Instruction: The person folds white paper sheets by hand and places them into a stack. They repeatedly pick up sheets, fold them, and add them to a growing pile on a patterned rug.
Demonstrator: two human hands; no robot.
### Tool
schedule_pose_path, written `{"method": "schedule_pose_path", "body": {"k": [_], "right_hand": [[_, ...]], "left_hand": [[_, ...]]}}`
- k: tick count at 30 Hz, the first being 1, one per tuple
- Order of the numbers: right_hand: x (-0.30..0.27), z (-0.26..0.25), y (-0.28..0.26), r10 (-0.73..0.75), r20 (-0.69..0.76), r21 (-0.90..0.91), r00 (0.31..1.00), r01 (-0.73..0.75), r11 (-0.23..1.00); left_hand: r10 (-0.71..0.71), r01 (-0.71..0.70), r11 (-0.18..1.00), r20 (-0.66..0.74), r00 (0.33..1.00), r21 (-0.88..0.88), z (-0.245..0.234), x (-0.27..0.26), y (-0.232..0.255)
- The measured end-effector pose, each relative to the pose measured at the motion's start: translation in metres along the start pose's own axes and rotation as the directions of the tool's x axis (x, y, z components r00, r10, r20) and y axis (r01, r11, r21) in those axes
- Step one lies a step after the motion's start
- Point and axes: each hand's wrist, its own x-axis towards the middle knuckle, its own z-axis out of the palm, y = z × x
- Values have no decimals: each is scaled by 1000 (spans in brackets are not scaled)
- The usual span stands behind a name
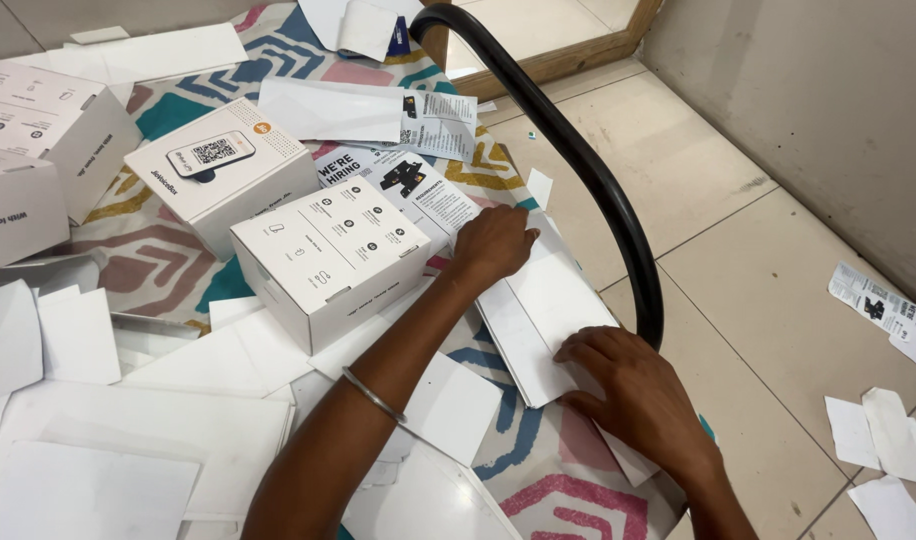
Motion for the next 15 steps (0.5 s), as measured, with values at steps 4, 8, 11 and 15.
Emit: {"method": "schedule_pose_path", "body": {"k": [4,8,11,15], "right_hand": [[0,-2,1,32,51,23,998,-33,999],[-1,0,6,22,60,52,998,-25,998],[-1,1,20,-61,-148,267,987,100,958],[27,12,40,-41,-288,569,957,206,796]], "left_hand": [[-12,12,1000,-10,1000,8,1,0,-15],[-62,57,995,-58,996,-84,5,-3,-21],[8,-110,976,-474,880,-187,16,-16,-17],[-233,-166,827,-597,768,-537,41,-46,-3]]}}
